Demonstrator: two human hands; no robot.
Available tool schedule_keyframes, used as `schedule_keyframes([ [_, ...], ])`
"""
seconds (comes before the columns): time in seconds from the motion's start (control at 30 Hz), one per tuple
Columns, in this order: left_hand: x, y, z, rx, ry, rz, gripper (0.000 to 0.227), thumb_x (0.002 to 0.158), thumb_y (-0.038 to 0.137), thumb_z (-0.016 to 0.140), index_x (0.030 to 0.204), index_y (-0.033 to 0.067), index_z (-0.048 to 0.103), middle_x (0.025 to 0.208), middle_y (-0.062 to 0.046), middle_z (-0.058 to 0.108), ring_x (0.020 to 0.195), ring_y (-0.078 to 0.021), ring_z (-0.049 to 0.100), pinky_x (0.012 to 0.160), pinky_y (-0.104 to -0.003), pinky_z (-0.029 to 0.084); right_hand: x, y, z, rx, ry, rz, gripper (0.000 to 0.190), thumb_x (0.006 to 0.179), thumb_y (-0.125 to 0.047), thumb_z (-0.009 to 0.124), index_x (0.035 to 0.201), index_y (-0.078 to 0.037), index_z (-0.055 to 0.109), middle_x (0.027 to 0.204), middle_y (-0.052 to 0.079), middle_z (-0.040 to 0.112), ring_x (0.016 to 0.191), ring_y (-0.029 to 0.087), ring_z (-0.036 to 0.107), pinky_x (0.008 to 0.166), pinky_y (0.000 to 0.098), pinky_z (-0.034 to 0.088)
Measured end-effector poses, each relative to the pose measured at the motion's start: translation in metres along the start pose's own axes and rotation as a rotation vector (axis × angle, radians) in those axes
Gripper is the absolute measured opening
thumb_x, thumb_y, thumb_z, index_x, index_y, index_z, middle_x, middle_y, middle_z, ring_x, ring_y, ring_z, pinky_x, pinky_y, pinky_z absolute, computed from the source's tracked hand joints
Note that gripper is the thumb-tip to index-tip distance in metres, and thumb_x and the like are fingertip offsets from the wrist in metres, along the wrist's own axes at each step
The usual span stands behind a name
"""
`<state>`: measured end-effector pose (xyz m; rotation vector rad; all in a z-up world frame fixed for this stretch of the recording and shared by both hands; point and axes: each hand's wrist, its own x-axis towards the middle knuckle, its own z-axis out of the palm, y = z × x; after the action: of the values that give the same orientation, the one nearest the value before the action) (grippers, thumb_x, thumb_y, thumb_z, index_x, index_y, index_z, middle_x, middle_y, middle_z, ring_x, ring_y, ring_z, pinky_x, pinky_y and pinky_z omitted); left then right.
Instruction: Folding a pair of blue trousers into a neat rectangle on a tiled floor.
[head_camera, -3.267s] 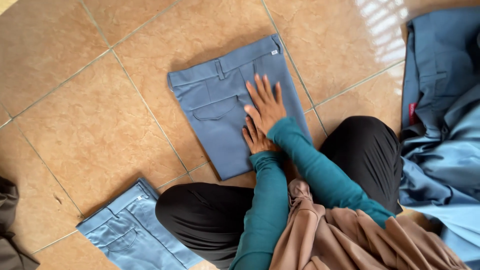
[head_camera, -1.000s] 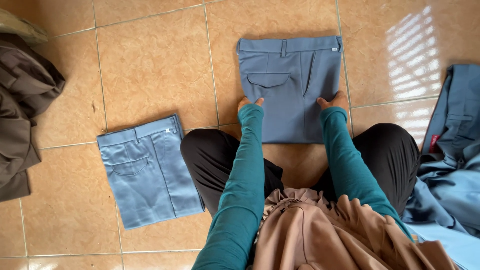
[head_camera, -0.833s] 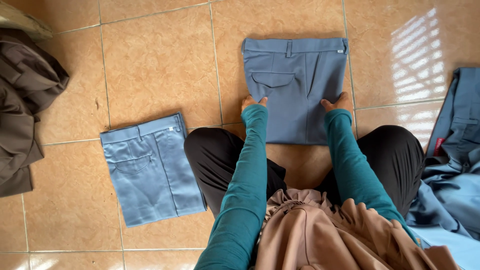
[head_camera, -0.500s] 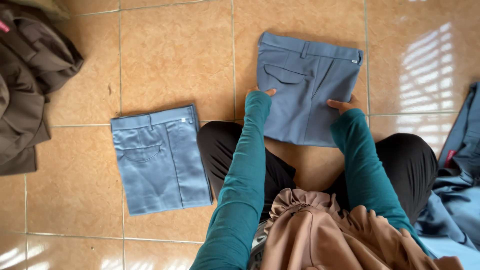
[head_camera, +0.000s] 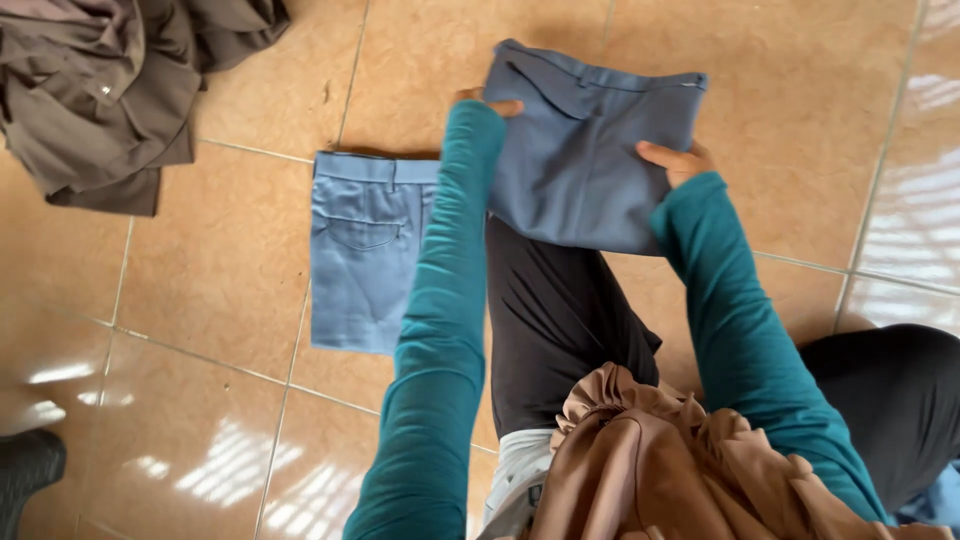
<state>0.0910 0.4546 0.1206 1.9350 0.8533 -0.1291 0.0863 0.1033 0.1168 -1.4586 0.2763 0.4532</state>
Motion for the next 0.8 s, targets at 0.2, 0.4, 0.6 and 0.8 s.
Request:
schedule_keyframes([
  [0.2,0.038,-0.121,-0.158,0.364,0.065,-0.058,0.092,0.058,0.084,0.087,0.132,0.0328,0.065,0.136,-0.001,0.065,0.129,-0.0218,0.059,0.11,-0.038,0.051,0.003,0.063,0.15,-0.017,-0.123,-0.104,0.071,0.069,-0.02,0.101,0.129,-0.003,0.067,0.122,0.017,0.071,0.117,0.036,0.066,0.101,0.0498,0.055],
  [0.4,-0.071,-0.234,-0.247,0.278,0.229,-0.238,0.099,0.063,0.074,0.089,0.143,0.024,0.058,0.141,-0.009,0.06,0.131,-0.0295,0.055,0.11,-0.043,0.049,-0.11,0.078,0.25,-0.222,-0.235,0.088,0.081,0.073,-0.027,0.091,0.142,-0.001,0.056,0.138,0.024,0.062,0.131,0.039,0.057,0.109,0.0503,0.049],
  [0.6,-0.097,-0.354,-0.225,0.255,0.218,-0.493,0.088,0.059,0.077,0.087,0.125,0.0204,0.072,0.122,-0.008,0.072,0.117,-0.029,0.066,0.098,-0.042,0.057,-0.119,0.22,0.26,-0.463,-0.316,0.252,0.095,0.081,-0.016,0.082,0.161,-0.015,0.03,0.154,0.015,0.049,0.14,0.029,0.05,0.115,0.0417,0.047],
  [0.8,-0.093,-0.344,-0.234,0.304,0.223,-0.563,0.085,0.064,0.073,0.084,0.129,0.019,0.07,0.13,-0.016,0.067,0.122,-0.0376,0.062,0.099,-0.048,0.057,-0.126,0.199,0.257,-0.638,-0.379,0.291,0.092,0.086,-0.02,0.078,0.162,-0.016,0.026,0.156,0.013,0.048,0.141,0.028,0.05,0.114,0.0401,0.047],
])
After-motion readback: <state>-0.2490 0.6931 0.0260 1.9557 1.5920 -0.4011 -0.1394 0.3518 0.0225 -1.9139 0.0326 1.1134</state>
